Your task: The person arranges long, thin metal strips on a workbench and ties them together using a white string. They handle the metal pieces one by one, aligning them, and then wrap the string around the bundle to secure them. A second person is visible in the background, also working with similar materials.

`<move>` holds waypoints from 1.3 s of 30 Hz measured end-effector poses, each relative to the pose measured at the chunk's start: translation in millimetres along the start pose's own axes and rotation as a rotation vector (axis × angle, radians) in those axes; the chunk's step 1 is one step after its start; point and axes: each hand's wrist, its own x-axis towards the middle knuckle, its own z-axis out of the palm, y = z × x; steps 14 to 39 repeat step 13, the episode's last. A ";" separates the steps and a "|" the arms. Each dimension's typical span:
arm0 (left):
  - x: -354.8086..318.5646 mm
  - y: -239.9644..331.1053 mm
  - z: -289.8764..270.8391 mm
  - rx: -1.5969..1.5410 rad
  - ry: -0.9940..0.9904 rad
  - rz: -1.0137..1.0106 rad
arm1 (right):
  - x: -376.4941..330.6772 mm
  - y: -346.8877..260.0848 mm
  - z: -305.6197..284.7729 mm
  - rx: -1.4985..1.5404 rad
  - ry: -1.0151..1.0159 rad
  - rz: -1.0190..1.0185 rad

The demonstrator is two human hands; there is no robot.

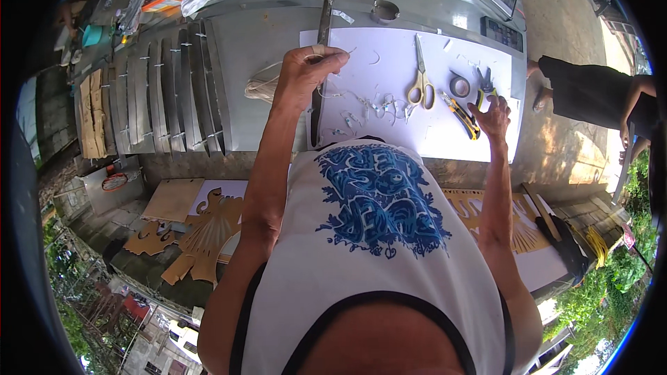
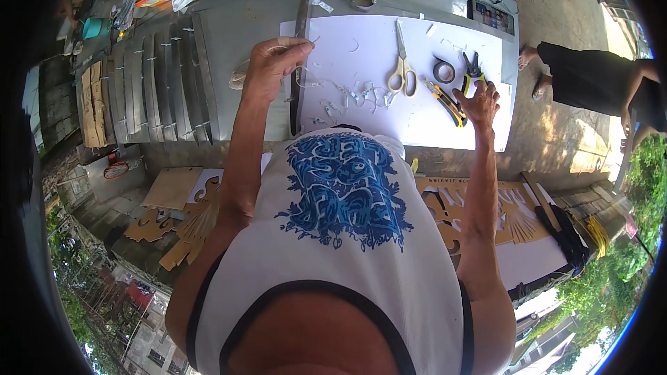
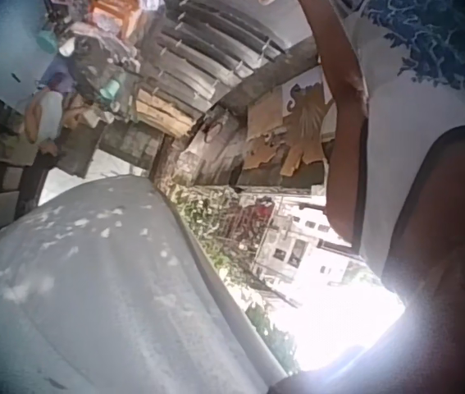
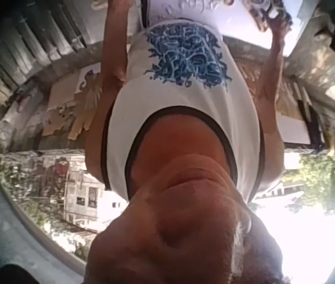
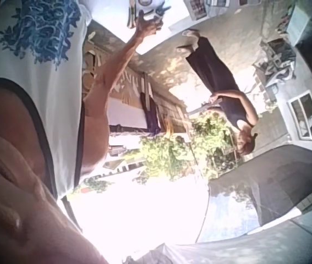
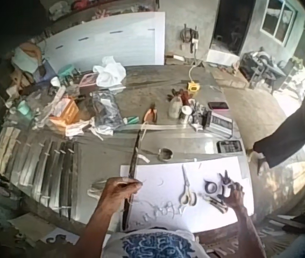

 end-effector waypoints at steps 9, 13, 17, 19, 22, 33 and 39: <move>4.7 6.0 7.8 0.041 0.044 0.046 | 24.9 26.7 -19.8 0.551 -0.246 -0.158; 10.1 2.0 11.4 0.048 0.045 0.069 | -31.6 -67.8 -83.3 1.582 -0.591 -0.095; 10.1 2.0 11.4 0.048 0.045 0.069 | -31.6 -67.8 -83.3 1.582 -0.591 -0.095; 10.1 2.0 11.4 0.048 0.045 0.069 | -31.6 -67.8 -83.3 1.582 -0.591 -0.095; 10.1 2.0 11.4 0.048 0.045 0.069 | -31.6 -67.8 -83.3 1.582 -0.591 -0.095; 10.1 2.0 11.4 0.048 0.045 0.069 | -31.6 -67.8 -83.3 1.582 -0.591 -0.095; 10.1 2.0 11.4 0.048 0.045 0.069 | -31.6 -67.8 -83.3 1.582 -0.591 -0.095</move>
